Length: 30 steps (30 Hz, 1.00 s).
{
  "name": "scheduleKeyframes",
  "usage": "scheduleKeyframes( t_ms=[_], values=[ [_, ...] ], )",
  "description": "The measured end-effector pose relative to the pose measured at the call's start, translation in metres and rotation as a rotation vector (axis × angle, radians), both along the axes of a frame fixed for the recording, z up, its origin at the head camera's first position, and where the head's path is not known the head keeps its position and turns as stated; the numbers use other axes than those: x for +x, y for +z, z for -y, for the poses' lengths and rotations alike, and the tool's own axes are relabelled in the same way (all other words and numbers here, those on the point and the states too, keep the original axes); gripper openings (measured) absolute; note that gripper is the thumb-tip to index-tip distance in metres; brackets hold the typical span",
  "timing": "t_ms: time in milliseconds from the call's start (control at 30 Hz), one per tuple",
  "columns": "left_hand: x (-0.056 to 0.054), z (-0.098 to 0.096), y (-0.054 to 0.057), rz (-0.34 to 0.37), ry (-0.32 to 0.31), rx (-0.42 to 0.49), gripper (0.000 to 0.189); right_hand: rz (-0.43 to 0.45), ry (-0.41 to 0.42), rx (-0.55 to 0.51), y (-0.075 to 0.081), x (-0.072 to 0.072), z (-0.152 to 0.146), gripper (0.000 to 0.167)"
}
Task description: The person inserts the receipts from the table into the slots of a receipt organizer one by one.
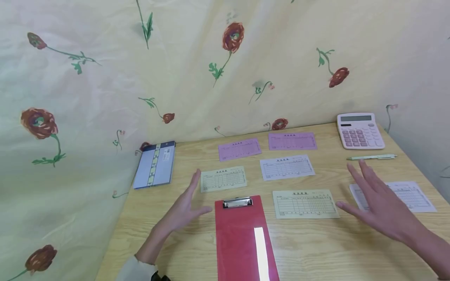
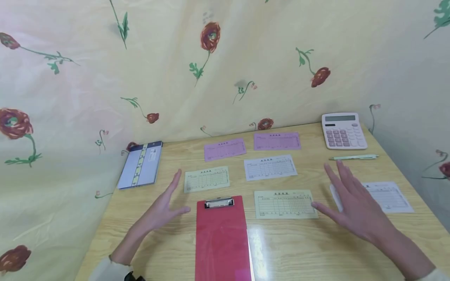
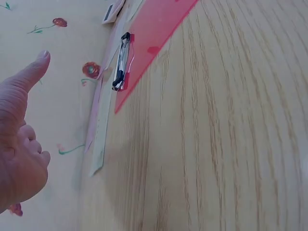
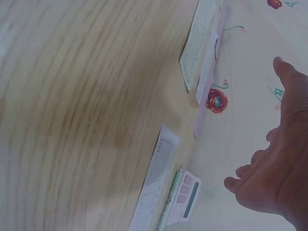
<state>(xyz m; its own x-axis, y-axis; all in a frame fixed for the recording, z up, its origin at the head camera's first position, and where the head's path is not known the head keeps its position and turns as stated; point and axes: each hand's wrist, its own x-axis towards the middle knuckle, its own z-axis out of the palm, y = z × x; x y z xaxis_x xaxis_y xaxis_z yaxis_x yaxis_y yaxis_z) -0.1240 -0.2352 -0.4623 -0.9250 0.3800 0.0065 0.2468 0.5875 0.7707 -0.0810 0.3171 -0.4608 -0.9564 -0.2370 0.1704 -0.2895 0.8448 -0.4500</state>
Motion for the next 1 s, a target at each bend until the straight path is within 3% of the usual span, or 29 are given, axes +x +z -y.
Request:
scheduleKeyframes(
  t_ms=[300, 467, 633, 800, 1000],
  values=[
    [-0.011, -0.018, -0.001, 0.033, -0.004, 0.079, 0.113, 0.123, 0.017, -0.203, 0.004, -0.02, 0.007, 0.113],
    [-0.014, -0.027, -0.008, 0.022, -0.056, 0.12, 0.106, 0.144, 0.05, -0.273, 0.004, -0.035, 0.015, 0.114],
    [-0.015, -0.038, -0.016, 0.02, -0.124, 0.155, 0.104, 0.165, 0.042, -0.291, 0.003, -0.049, 0.023, 0.115],
    [-0.013, -0.048, -0.023, 0.028, -0.158, 0.102, 0.1, 0.206, 0.037, -0.31, 0.003, -0.061, 0.035, 0.114],
    [-0.012, -0.057, -0.028, 0.004, -0.213, 0.079, 0.089, 0.262, 0.037, -0.295, 0.005, -0.089, 0.055, 0.114]
  ],
)
